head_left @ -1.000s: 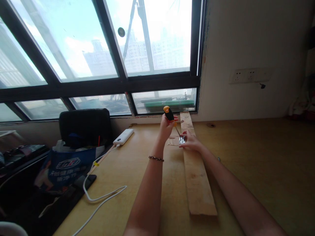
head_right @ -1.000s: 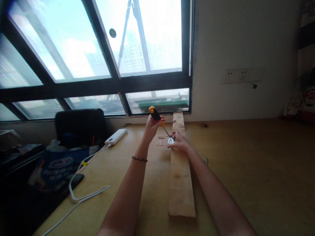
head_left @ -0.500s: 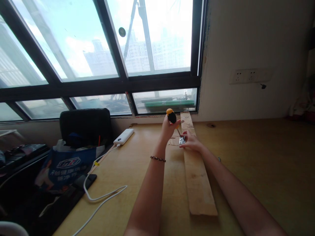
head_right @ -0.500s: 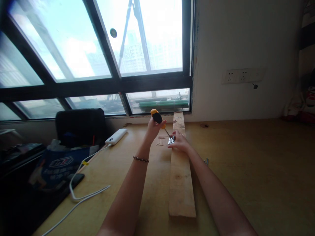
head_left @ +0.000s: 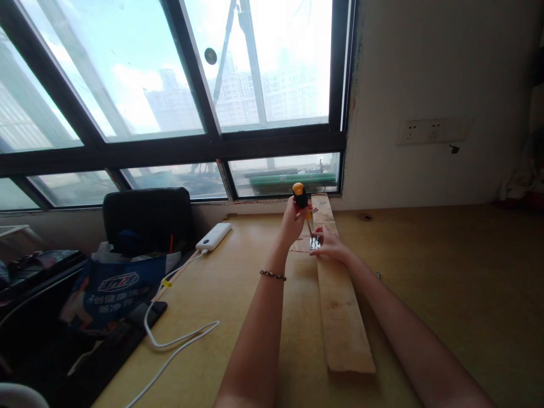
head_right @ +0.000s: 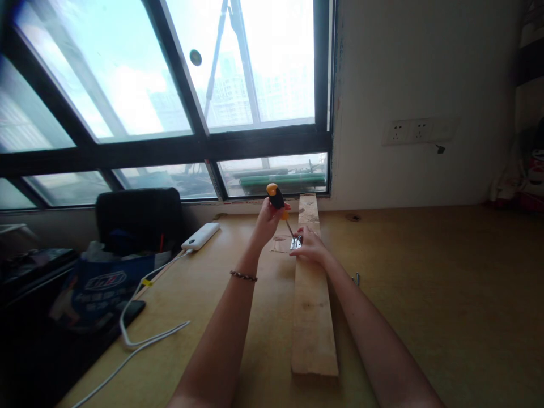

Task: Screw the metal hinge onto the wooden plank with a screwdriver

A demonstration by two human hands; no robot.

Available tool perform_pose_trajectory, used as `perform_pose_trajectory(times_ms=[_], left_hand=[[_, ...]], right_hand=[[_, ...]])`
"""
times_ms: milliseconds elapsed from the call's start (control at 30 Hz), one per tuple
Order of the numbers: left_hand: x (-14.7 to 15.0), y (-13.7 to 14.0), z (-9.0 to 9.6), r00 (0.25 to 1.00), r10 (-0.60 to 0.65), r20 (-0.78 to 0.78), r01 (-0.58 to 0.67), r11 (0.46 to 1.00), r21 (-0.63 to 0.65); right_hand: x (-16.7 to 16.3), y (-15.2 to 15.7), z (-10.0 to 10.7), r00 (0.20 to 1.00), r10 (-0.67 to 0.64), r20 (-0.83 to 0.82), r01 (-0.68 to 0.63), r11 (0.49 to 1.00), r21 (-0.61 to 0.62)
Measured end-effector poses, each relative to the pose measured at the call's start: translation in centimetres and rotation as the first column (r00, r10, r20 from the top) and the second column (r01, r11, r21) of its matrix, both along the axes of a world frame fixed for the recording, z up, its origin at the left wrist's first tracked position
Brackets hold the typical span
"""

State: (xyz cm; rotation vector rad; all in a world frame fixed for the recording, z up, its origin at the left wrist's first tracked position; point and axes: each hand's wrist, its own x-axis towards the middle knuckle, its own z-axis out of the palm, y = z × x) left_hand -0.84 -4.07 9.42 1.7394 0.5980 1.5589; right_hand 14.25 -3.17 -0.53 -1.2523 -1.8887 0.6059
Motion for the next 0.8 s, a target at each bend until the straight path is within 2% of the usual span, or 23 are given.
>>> perform_pose_trajectory(times_ms=[133, 433, 667, 800], left_hand=[[0.7, 0.4, -0.7, 0.997, 0.071, 0.014, -0.072, 0.997, 0.035], [1.1, 0.6, -1.0, 0.978, 0.206, 0.03, -0.205, 0.978, -0.031], [0.3, 0.7, -0.7, 0.924, 0.372, -0.088, -0.372, 0.928, 0.012], [-0.1, 0.5, -0.6, 0.924, 0.362, -0.123, -0.363, 0.932, 0.021]], right_hand=[[0.0, -0.1, 0.0, 1.0, 0.017, -0.002, -0.017, 1.0, 0.016], [0.0, -0.2, 0.2, 1.0, 0.018, 0.018, -0.019, 1.0, 0.018], [0.0, -0.1, 0.0, 1.0, 0.013, -0.012, -0.013, 1.0, -0.001], [0.0, -0.1, 0.1, 1.0, 0.014, -0.002, -0.014, 1.0, 0.009]])
